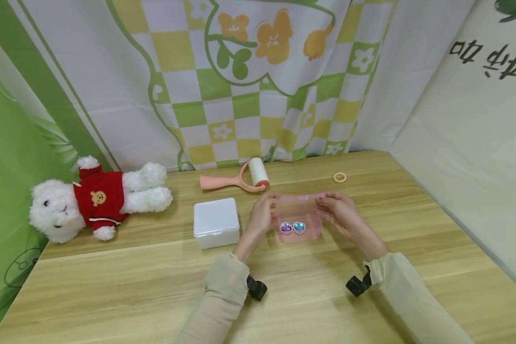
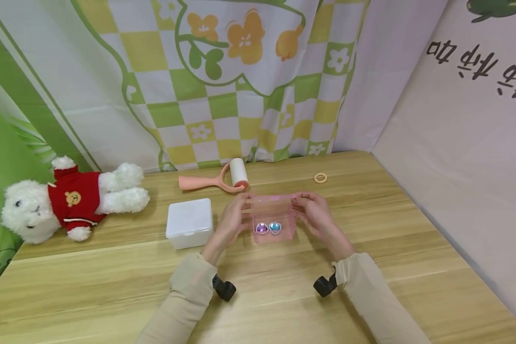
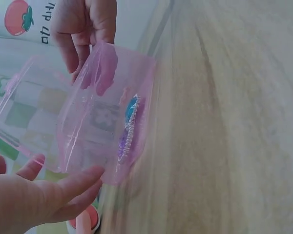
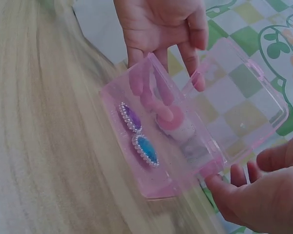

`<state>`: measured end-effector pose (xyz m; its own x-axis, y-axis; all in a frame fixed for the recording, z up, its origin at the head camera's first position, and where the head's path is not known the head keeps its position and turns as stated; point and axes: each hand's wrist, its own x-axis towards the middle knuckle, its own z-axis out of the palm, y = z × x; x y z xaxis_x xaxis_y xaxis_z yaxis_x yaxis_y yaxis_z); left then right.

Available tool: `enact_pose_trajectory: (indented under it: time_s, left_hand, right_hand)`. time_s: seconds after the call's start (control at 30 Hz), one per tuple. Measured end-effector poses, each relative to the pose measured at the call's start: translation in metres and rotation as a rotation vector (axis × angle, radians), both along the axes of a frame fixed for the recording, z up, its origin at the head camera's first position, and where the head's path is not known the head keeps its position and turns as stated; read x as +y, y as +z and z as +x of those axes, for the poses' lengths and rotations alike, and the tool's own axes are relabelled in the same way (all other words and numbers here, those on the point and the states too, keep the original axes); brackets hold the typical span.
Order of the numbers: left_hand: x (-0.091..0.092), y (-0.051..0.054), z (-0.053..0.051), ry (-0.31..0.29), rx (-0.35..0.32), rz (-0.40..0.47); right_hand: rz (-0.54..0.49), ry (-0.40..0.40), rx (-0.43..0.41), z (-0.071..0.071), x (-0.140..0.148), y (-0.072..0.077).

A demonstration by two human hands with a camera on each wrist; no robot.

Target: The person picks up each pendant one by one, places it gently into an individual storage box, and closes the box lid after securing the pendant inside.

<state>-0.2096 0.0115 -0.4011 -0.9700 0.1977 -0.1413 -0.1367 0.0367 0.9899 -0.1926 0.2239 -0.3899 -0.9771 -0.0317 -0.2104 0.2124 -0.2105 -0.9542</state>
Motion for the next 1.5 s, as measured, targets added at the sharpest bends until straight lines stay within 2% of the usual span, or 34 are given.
enact_pose_trajectory:
  time_s: [0.13, 0.3, 0.53, 0.7, 0.83, 1.07, 1.33, 1.5]
  left_hand:
    - [0.000, -0.001, 0.002, 0.001, -0.020, 0.066]
    - [-0.001, -0.004, 0.006, -0.011, 0.029, 0.031]
    - [-0.006, -0.003, 0.014, 0.001, 0.087, -0.082]
    - [-0.012, 0.000, 0.022, -0.068, 0.112, -0.159]
    - [-0.018, -0.003, 0.027, -0.111, 0.109, -0.148]
    - [-0.021, -0.010, 0.029, -0.135, 0.050, -0.059]
    - [-0.021, -0.015, 0.029, -0.151, 0.096, -0.090]
    - [-0.021, -0.016, 0.028, -0.152, 0.106, -0.101]
  right_hand:
    - [-0.104, -0.001, 0.008, 0.002, 0.003, -0.002]
    - [-0.175, 0.029, 0.065, 0.007, 0.007, -0.005]
    - [-0.084, 0.089, 0.122, 0.015, 0.013, -0.005]
    - [-0.034, 0.124, 0.135, 0.022, 0.016, -0.006]
    - [0.007, 0.152, 0.138, 0.027, 0.017, -0.007]
    - [0.089, 0.196, 0.141, 0.031, 0.018, -0.009]
    - [0.113, 0.250, 0.167, 0.030, 0.021, -0.019]
    - [0.083, 0.263, 0.140, 0.029, 0.022, -0.022]
